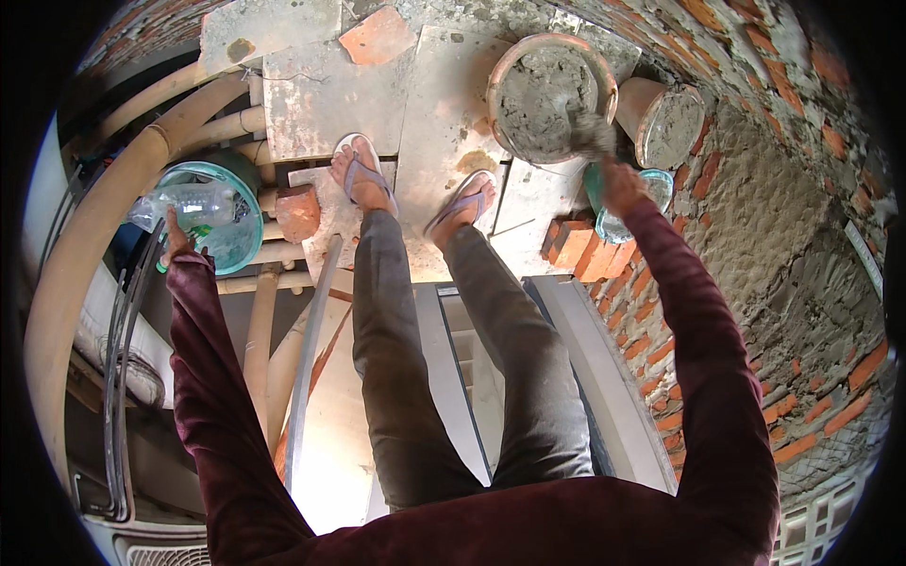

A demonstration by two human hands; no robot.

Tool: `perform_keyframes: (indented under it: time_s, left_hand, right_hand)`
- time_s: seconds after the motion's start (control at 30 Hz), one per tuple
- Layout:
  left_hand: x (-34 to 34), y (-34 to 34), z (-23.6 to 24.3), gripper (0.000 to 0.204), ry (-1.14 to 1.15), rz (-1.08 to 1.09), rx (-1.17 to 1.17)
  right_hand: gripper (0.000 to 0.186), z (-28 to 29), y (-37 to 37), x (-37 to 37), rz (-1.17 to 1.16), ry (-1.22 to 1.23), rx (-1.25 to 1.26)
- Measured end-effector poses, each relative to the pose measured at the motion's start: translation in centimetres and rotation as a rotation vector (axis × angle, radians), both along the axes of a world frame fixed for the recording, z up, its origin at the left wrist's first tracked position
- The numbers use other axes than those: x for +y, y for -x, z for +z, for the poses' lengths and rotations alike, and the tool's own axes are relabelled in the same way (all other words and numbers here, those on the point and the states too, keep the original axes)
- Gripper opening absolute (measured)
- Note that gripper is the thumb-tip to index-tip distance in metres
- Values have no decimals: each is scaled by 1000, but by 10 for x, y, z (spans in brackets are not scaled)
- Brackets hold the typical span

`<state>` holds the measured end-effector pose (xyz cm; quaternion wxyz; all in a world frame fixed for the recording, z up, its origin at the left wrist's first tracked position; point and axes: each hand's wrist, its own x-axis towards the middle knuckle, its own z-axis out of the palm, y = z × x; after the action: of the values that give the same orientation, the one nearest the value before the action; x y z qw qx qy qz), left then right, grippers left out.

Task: The person scoops mortar from a basin with a trowel and applies it to the top of a brick wall. They smooth the mortar, add water from a plastic bottle to adjust consistency, and place a brick onto the mortar bed, tapping it into position.

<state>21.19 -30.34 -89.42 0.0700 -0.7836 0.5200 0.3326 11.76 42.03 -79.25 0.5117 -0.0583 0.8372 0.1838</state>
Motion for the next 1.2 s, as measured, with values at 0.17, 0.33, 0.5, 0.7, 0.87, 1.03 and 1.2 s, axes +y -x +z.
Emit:
perform_keyframes:
  time_s: [0.17,0.33,0.5,0.7,0.87,1.03,1.2]
  left_hand:
    - [-72,-27,-36,96,-217,-158,61]
    - [-85,4,-47,91,-192,-275,120]
    - [-73,-1,-45,86,-229,-236,116]
    - [-79,-31,-39,77,-296,-84,213]
    - [-13,-39,-2,70,-38,41,303]
    - [9,-83,14,57,85,278,486]
    - [32,-171,28,51,412,-877,29]
  right_hand:
    - [22,-27,38,-39,-1318,355,-176]
    - [29,1,78,3,-1934,465,-530]
    - [43,20,88,21,-1924,716,-635]
    - [42,90,87,3,-1706,592,-525]
    - [41,124,41,-25,-1289,494,-275]
    - [44,13,-23,0,-17,544,252]
    - [34,-21,-8,-34,-384,304,-53]
